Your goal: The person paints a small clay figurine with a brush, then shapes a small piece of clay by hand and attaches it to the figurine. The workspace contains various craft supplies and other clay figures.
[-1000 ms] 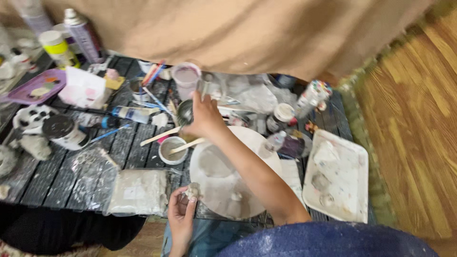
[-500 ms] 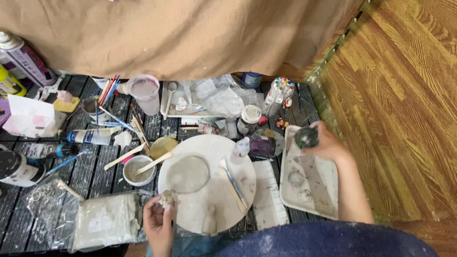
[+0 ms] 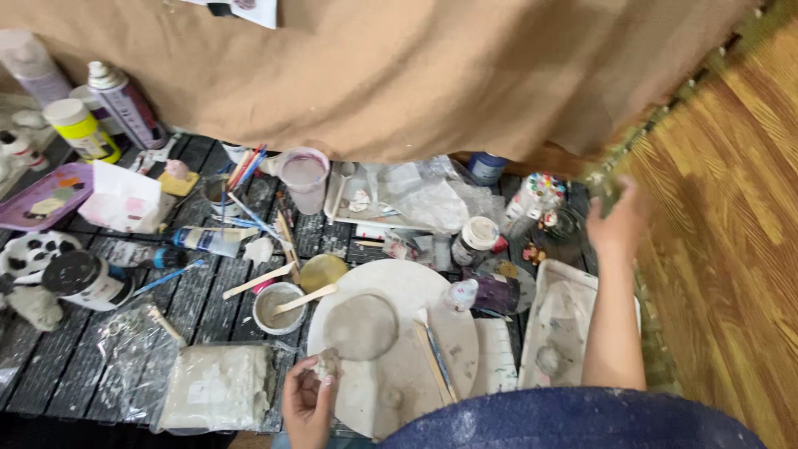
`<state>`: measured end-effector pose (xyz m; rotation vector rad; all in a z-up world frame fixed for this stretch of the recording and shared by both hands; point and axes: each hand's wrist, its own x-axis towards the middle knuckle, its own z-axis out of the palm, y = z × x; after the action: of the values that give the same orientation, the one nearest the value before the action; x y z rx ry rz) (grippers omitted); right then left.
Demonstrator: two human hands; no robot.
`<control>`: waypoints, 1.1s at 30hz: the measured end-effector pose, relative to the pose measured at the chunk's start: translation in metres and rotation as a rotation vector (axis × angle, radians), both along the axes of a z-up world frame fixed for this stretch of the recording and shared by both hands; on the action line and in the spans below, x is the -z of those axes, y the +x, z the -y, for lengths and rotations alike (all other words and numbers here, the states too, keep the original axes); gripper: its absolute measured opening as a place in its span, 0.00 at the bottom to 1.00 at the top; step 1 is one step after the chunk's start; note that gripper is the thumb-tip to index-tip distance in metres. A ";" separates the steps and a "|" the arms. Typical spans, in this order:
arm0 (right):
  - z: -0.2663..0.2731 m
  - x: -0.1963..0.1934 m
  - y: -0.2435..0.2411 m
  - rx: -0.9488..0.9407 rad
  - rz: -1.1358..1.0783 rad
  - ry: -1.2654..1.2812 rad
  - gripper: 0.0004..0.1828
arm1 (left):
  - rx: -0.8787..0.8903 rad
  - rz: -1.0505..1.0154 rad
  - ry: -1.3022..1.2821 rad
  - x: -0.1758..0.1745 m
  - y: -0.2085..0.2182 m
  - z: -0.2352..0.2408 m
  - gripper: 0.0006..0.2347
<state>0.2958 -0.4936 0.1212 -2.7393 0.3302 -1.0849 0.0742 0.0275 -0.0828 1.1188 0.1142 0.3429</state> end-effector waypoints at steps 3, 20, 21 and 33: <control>-0.088 -0.061 -0.013 -0.194 0.263 -0.015 0.19 | -0.001 0.003 0.054 0.001 0.001 0.000 0.19; -0.448 0.063 0.174 -0.902 -0.194 -0.818 0.09 | 0.122 0.053 0.102 0.032 0.013 -0.010 0.19; -0.450 0.072 0.174 -0.869 -0.211 -0.852 0.09 | 0.152 0.058 0.107 0.029 0.012 -0.010 0.19; -0.455 0.065 0.161 -0.913 -0.250 -0.819 0.07 | 0.161 -0.065 0.107 -0.014 0.014 -0.014 0.17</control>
<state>0.4573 -0.0384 0.0561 -3.0027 -1.4943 -0.6647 0.0877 0.0413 -0.0689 1.2370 0.0634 0.1704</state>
